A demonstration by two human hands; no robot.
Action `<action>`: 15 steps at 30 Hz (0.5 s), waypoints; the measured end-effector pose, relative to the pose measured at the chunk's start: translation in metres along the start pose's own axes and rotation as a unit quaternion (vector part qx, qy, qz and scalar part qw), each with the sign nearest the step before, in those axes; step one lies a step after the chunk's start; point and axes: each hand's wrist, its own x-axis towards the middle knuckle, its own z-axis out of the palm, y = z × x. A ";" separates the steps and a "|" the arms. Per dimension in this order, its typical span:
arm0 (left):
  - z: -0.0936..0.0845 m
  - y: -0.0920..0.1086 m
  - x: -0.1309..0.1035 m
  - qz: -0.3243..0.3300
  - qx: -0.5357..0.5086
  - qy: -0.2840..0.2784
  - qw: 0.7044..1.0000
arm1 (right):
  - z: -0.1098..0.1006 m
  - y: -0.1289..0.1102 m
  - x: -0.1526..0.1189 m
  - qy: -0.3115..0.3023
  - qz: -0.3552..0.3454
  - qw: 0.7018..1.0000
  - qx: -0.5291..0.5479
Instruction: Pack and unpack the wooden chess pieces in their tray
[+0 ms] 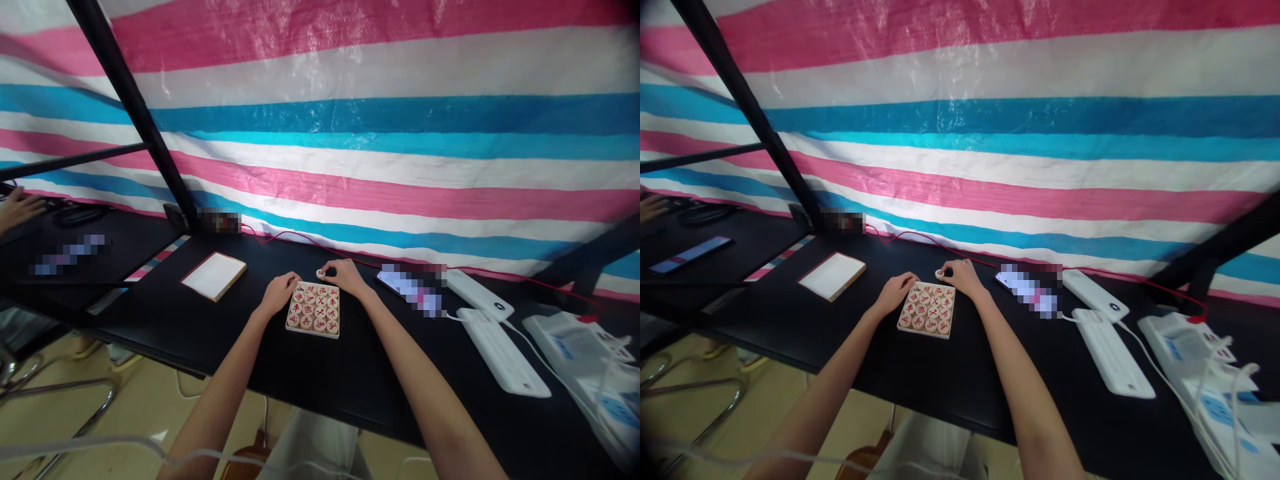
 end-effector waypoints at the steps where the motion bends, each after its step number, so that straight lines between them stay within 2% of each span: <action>1: 0.000 0.000 0.000 0.001 0.000 0.000 1.000 | 0.001 -0.001 0.002 0.000 -0.002 1.000 0.001; 7: 0.000 0.000 0.000 -0.003 0.007 -0.001 1.000 | 0.004 -0.004 0.010 0.010 -0.009 1.000 0.003; 15: -0.002 0.003 -0.001 -0.014 0.001 -0.007 1.000 | 0.006 -0.009 0.018 -0.010 -0.012 1.000 0.015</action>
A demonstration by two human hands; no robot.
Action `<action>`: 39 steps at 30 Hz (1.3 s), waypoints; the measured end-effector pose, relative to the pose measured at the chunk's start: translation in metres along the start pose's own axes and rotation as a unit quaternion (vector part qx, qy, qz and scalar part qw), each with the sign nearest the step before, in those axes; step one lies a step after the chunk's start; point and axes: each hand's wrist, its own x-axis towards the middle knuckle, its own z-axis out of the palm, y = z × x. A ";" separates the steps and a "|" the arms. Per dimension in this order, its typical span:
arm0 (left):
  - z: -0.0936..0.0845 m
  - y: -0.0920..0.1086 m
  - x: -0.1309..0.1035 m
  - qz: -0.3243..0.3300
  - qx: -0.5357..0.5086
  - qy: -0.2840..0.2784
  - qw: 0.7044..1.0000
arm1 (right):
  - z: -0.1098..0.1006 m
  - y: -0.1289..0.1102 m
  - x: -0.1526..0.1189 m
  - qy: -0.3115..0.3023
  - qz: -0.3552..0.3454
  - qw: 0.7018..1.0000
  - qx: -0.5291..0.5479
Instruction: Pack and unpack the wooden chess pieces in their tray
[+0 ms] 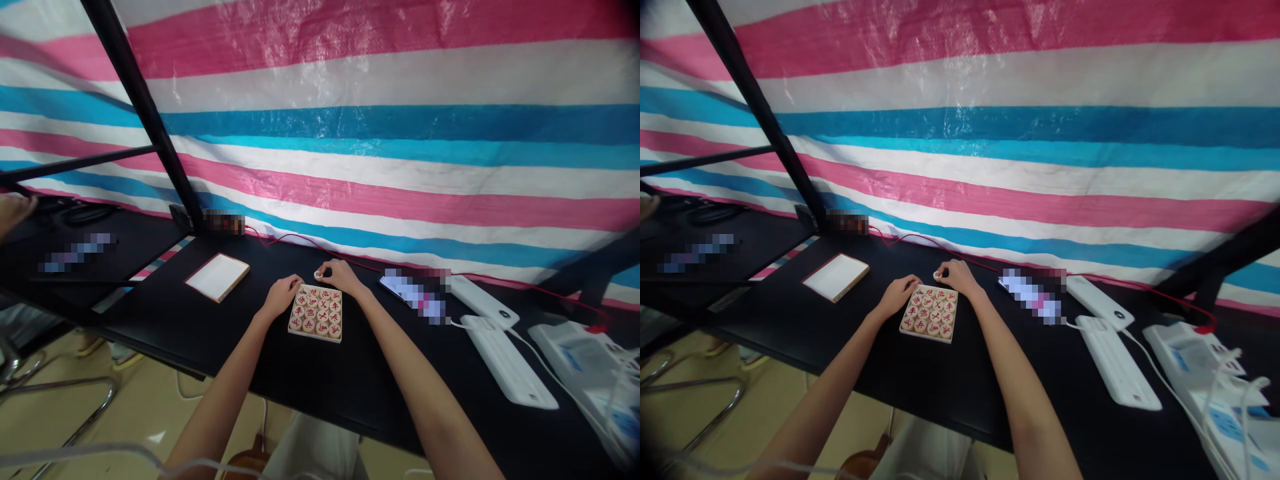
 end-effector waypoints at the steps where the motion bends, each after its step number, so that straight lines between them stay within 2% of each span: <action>1: 0.000 0.000 0.000 -0.002 -0.002 0.000 1.000 | -0.001 -0.003 0.000 0.002 0.001 1.000 0.000; 8: 0.002 -0.006 0.004 0.015 -0.035 0.012 0.999 | -0.012 -0.045 -0.010 0.002 -0.013 1.000 0.024; 14: 0.005 -0.011 0.007 -0.008 -0.046 0.014 0.999 | -0.005 -0.067 -0.016 -0.025 -0.002 0.999 -0.025; 21: 0.005 -0.009 0.006 0.000 -0.040 0.022 0.999 | -0.001 -0.065 -0.017 -0.022 -0.018 0.997 -0.066; 31: 0.006 -0.011 0.006 0.000 -0.029 0.021 0.999 | 0.001 -0.056 -0.026 -0.022 -0.052 0.998 -0.028; 39: 0.004 -0.009 0.005 0.013 -0.039 0.020 0.999 | -0.001 -0.053 -0.029 0.007 -0.032 0.996 -0.085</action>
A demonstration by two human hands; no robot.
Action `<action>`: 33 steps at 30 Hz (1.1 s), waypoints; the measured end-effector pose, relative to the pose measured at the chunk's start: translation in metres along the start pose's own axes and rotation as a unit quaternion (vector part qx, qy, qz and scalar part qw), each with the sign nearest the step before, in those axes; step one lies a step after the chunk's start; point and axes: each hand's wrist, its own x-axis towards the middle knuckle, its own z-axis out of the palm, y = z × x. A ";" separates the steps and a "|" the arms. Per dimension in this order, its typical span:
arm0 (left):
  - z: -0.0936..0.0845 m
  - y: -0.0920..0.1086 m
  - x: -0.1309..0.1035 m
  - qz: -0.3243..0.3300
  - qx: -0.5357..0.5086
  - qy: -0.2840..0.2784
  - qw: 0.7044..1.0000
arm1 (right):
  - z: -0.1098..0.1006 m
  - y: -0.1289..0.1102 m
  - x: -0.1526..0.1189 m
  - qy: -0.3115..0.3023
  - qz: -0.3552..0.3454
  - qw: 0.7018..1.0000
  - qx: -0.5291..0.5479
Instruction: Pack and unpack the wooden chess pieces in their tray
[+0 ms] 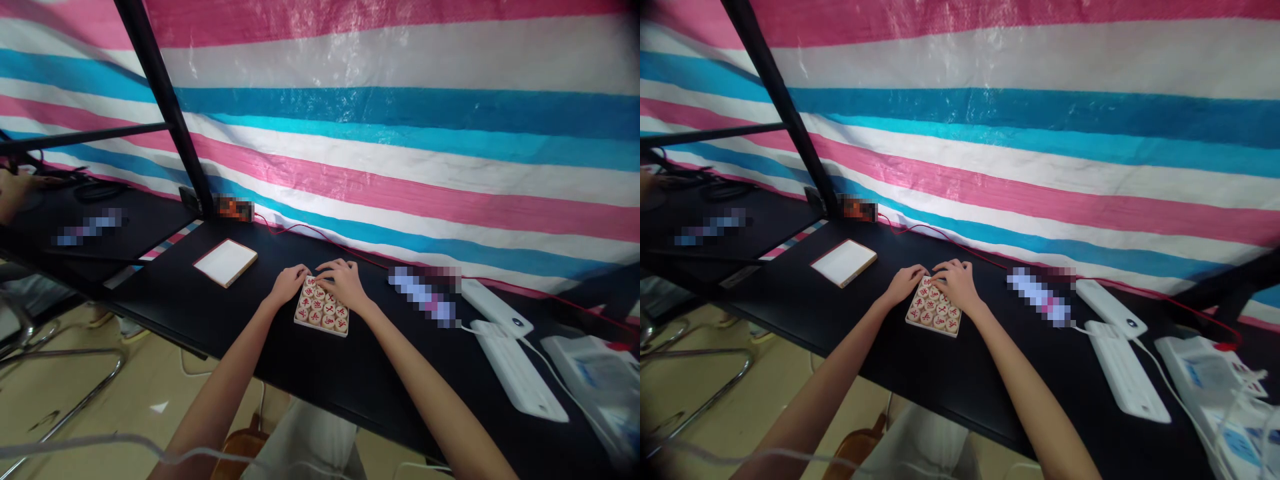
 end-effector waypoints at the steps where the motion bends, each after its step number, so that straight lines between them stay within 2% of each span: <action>1: 0.000 0.001 0.000 0.000 0.001 0.000 1.000 | 0.000 0.000 0.000 -0.003 -0.003 1.000 -0.002; 10: -0.002 0.002 -0.001 0.003 0.004 -0.001 1.000 | -0.002 -0.003 -0.003 -0.018 -0.014 1.000 0.013; 17: 0.000 0.001 -0.001 0.009 0.005 -0.001 1.000 | -0.005 -0.008 -0.005 -0.007 -0.004 0.999 0.032; 20: -0.005 0.004 -0.003 0.010 0.048 0.046 0.998 | -0.011 -0.008 -0.008 0.032 0.009 0.998 0.054; 23: -0.019 0.005 -0.007 -0.032 0.176 0.172 0.969 | -0.017 0.000 -0.021 0.098 0.048 0.991 0.078; 25: -0.030 -0.001 -0.012 -0.096 0.258 0.259 0.926 | -0.018 0.011 -0.036 0.139 0.080 0.982 0.096; 27: -0.040 -0.013 -0.018 -0.172 0.306 0.312 0.883 | -0.019 0.024 -0.054 0.176 0.112 0.970 0.124; 30: -0.052 -0.034 -0.025 -0.270 0.329 0.301 0.854 | -0.021 0.041 -0.080 0.238 0.154 0.943 0.174; 33: -0.061 -0.041 -0.030 -0.273 0.334 0.276 0.859 | -0.026 0.049 -0.094 0.282 0.187 0.920 0.197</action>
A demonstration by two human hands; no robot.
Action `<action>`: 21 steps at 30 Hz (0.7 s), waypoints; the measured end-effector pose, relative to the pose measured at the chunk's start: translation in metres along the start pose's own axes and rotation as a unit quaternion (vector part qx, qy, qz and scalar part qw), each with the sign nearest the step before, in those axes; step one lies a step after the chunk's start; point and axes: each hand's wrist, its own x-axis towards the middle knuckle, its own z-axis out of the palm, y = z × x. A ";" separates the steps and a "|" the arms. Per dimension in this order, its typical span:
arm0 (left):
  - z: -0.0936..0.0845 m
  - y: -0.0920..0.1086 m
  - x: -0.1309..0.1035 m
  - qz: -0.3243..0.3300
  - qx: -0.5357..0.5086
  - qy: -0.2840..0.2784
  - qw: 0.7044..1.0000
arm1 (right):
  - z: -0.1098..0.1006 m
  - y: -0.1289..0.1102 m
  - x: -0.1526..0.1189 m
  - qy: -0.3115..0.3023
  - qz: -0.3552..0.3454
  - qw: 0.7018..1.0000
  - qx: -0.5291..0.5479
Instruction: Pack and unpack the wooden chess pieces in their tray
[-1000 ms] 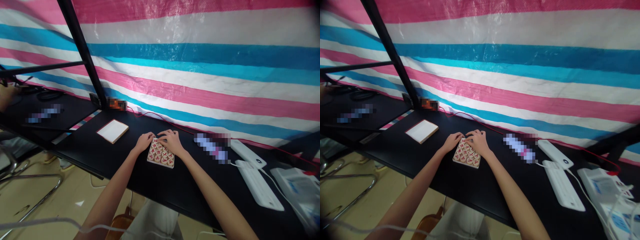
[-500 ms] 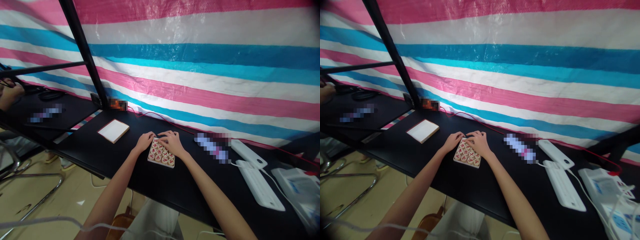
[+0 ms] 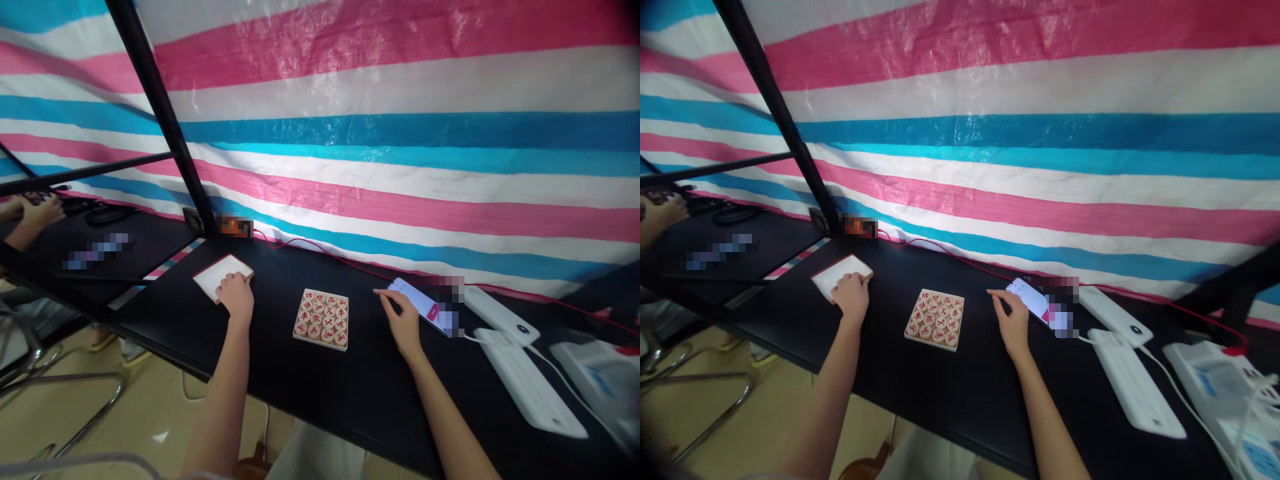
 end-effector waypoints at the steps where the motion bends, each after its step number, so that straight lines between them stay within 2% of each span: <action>1: -0.004 0.000 0.000 0.015 -0.010 0.003 1.000 | -0.002 0.000 0.000 0.009 0.006 1.000 0.004; 4: -0.028 0.009 -0.003 0.056 -0.091 0.026 0.994 | -0.003 -0.003 0.000 0.012 0.011 1.000 0.018; 7: -0.065 0.026 -0.017 0.016 -0.237 0.063 0.969 | -0.001 -0.007 0.001 -0.001 0.025 0.998 0.054; 8: -0.078 0.033 -0.025 -0.011 -0.299 0.082 0.951 | -0.001 -0.009 0.001 -0.005 0.037 0.997 0.074; 9: -0.090 0.040 -0.033 -0.031 -0.376 0.099 0.921 | -0.001 -0.011 0.001 -0.009 0.050 0.994 0.098; 10: -0.102 0.047 -0.042 -0.033 -0.463 0.090 0.881 | -0.002 -0.014 0.001 -0.016 0.063 0.990 0.123; 11: -0.111 0.054 -0.051 -0.033 -0.543 0.055 0.837 | -0.003 -0.017 0.001 -0.027 0.074 0.986 0.149; 13: -0.122 0.066 -0.068 -0.031 -0.632 -0.099 0.768 | -0.005 -0.024 0.000 -0.059 0.092 0.974 0.199; 15: -0.121 0.074 -0.081 -0.034 -0.635 -0.259 0.727 | -0.004 -0.033 -0.003 -0.096 0.106 0.961 0.235; 17: -0.111 0.077 -0.090 -0.038 -0.604 -0.361 0.709 | 0.001 -0.042 -0.008 -0.131 0.104 0.952 0.255; 19: -0.095 0.078 -0.094 -0.039 -0.584 -0.390 0.711 | 0.009 -0.049 -0.016 -0.162 0.092 0.947 0.261; 21: -0.080 0.078 -0.095 -0.044 -0.581 -0.361 0.729 | 0.019 -0.055 -0.025 -0.188 0.097 0.942 0.260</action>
